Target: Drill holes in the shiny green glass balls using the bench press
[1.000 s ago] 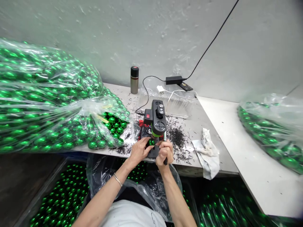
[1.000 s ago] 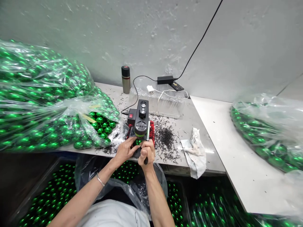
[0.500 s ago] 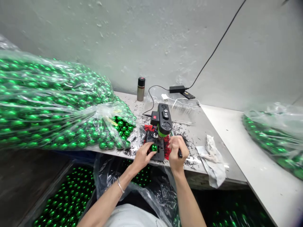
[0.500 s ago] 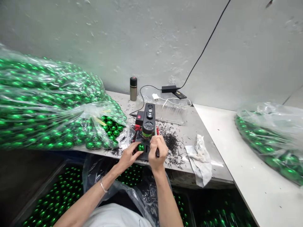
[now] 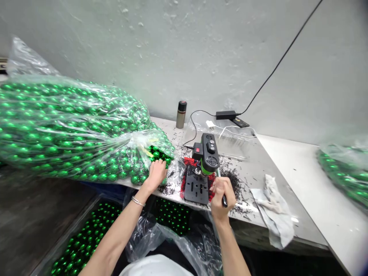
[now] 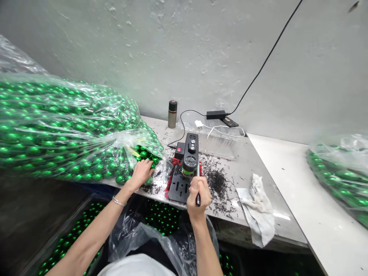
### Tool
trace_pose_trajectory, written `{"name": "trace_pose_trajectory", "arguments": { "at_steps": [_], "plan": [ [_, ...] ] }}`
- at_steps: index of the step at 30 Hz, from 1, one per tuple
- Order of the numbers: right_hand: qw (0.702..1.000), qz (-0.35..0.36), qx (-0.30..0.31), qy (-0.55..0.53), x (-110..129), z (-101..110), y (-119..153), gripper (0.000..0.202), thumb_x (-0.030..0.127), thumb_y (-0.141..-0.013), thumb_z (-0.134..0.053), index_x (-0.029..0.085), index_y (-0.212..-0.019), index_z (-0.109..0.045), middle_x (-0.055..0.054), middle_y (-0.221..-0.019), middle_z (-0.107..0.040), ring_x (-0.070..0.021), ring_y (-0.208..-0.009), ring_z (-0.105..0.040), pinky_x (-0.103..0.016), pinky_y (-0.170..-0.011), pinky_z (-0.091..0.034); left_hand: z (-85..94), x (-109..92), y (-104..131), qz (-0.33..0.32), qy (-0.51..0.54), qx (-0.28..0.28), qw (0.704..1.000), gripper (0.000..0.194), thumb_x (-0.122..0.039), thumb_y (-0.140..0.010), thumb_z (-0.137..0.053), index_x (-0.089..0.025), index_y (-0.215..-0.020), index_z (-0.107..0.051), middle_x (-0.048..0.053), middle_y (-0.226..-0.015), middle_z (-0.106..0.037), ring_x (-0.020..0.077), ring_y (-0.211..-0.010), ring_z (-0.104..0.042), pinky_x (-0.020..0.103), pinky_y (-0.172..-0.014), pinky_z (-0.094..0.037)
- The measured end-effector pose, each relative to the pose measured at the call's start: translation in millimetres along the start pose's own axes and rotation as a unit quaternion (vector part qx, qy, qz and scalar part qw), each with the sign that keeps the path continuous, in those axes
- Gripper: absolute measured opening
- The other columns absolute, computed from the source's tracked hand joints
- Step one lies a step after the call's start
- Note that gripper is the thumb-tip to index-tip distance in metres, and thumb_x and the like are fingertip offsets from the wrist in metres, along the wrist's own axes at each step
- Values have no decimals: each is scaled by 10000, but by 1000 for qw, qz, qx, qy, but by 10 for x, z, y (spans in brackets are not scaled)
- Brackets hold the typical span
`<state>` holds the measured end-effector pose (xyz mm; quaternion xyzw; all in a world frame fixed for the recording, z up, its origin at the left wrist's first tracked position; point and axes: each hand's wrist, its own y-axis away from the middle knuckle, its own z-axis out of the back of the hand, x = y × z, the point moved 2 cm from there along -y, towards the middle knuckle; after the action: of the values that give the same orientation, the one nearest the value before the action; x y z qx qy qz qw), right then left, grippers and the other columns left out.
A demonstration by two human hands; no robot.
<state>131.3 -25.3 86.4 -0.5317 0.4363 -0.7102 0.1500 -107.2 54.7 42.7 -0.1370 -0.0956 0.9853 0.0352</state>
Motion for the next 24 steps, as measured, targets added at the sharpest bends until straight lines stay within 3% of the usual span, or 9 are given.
{"name": "trace_pose_trajectory", "arguments": {
  "at_steps": [4,7,9,12,15,19,21,24],
  "plan": [
    [1000,6,1,8,8,4,7,312,184,-975,-459,210,-665,-484,2,-702,-509,-136,-641,-519,-296,-587,-419,-72,7,-70,0,-5,45,999,207,-188,-910,-554,-127,-1085,-647,172,-1041,-671,318,-979,-671,423,-905,-478],
    [1000,9,-1,11,-3,3,15,317,186,-974,-456,213,-659,-474,1,-699,-506,-137,-644,-518,-295,-583,-420,-81,49,-70,-7,62,20,998,297,-230,-920,-551,-146,-1202,-584,149,-1143,-632,272,-939,-676,395,-864,-507],
    [1000,11,0,14,-9,1,17,319,189,-974,-454,215,-657,-469,0,-699,-507,-138,-642,-516,-296,-580,-421,-58,81,-70,-8,176,-16,984,323,-294,-907,-583,-169,-1205,-572,126,-1175,-612,248,-949,-664,389,-860,-527],
    [1000,19,-6,20,-12,-4,19,317,182,-973,-450,216,-659,-473,1,-691,-507,-139,-641,-518,-296,-576,-424,-30,89,-43,33,402,-39,914,385,-403,-847,-663,-182,-1154,-589,81,-1118,-630,210,-932,-652,345,-809,-560],
    [999,26,-11,19,-14,-9,23,308,160,-970,-447,213,-669,-486,3,-693,-513,-135,-643,-518,-288,-569,-423,-40,-7,27,93,581,-14,809,478,-452,-824,-706,-180,-1204,-602,45,-995,-656,161,-830,-658,273,-723,-558],
    [999,34,-9,20,-19,-6,33,300,132,-960,-447,212,-672,-478,7,-696,-518,-128,-641,-514,-283,-571,-424,-124,-242,152,173,722,52,668,494,-428,-830,-746,-188,-1239,-610,42,-941,-671,145,-779,-693,274,-729,-583],
    [999,37,-6,26,-18,-1,37,296,131,-957,-446,213,-673,-472,7,-697,-519,-127,-635,-515,-282,-567,-422,-183,-367,214,191,749,81,629,487,-373,-808,-785,-202,-1233,-620,32,-945,-667,158,-821,-716,296,-778,-599],
    [999,38,-3,27,-7,2,39,296,125,-953,-444,214,-671,-461,9,-697,-522,-126,-640,-528,-281,-573,-431,-267,-517,288,187,760,106,613,488,-293,-768,-822,-203,-1219,-659,28,-964,-668,154,-864,-714,267,-798,-588]
  ]
}}
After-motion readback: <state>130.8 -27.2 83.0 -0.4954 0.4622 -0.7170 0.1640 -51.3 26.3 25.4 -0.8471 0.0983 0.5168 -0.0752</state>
